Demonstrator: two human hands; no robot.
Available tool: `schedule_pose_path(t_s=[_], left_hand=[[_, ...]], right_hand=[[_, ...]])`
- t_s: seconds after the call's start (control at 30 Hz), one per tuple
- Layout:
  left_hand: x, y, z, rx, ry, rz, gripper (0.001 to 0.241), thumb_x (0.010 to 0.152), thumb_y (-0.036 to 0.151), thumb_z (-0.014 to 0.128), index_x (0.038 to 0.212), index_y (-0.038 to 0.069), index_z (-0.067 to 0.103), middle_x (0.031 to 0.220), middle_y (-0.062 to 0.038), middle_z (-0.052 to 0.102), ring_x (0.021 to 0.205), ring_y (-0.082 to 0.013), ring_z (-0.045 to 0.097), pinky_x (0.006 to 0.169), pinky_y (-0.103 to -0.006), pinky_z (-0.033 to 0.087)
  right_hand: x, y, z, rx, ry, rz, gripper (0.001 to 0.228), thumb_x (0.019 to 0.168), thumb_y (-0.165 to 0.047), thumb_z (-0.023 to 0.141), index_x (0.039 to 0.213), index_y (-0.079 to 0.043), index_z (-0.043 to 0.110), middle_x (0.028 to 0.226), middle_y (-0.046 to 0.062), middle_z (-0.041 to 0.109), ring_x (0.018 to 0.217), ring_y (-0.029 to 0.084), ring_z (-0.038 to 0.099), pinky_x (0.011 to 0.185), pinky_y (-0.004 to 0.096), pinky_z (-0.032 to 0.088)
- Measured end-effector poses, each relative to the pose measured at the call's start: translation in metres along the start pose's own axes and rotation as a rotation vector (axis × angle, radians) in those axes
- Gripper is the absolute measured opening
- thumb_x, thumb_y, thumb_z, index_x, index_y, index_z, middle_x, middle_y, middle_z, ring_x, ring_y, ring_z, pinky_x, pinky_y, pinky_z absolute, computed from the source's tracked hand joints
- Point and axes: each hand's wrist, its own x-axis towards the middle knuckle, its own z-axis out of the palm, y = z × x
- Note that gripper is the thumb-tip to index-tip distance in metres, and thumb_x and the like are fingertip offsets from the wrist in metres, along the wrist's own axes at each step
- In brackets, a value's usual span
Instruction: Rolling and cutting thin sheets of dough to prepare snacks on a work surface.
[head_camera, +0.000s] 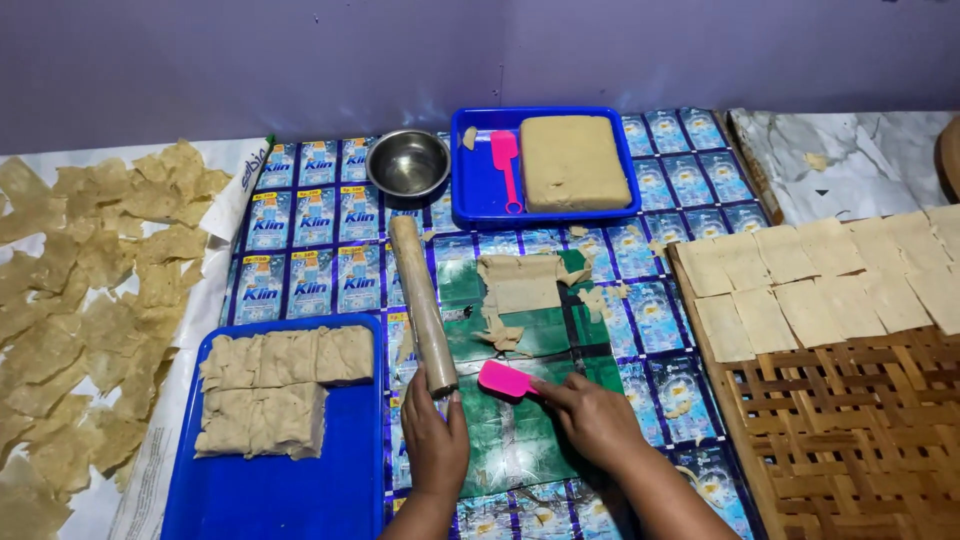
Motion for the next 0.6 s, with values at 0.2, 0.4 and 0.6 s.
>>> schedule_pose_path(t_s=[0.2,0.4,0.6], left_hand=[[-0.001,0.000,0.003,0.061,-0.056,0.031,0.067,0.096,0.020,0.057,0.153,-0.004,0.032,0.149,-0.026,0.045,0.138,-0.0413,0.047,0.110,-0.0535,0.039],[-0.002,-0.004,0.005,0.102,-0.068,0.041,0.066,0.097,0.024,0.055,0.152,-0.005,0.032,0.149,-0.026,0.046,0.138,-0.0412,0.047,0.111,-0.0532,0.040],[0.002,0.005,-0.007,-0.044,-0.027,0.026,0.069,0.096,0.021,0.059,0.153,-0.004,0.029,0.158,-0.027,0.034,0.147,-0.0423,0.037,0.117,-0.0518,0.034]], right_hand=[[0.044,-0.008,0.014,0.006,0.204,0.006,0.040,0.092,-0.025,0.063,0.129,-0.036,0.069,0.089,0.001,0.063,0.062,0.028,0.065,0.057,0.045,0.052],[0.080,0.001,-0.014,0.417,0.056,0.401,0.035,0.100,-0.029,0.056,0.132,-0.033,0.070,0.101,0.004,0.079,0.078,0.026,0.072,0.070,0.040,0.054],[0.073,0.053,-0.048,0.392,0.047,0.488,0.030,0.105,-0.029,0.052,0.133,-0.030,0.062,0.085,-0.003,0.076,0.068,0.017,0.068,0.060,0.035,0.048]])
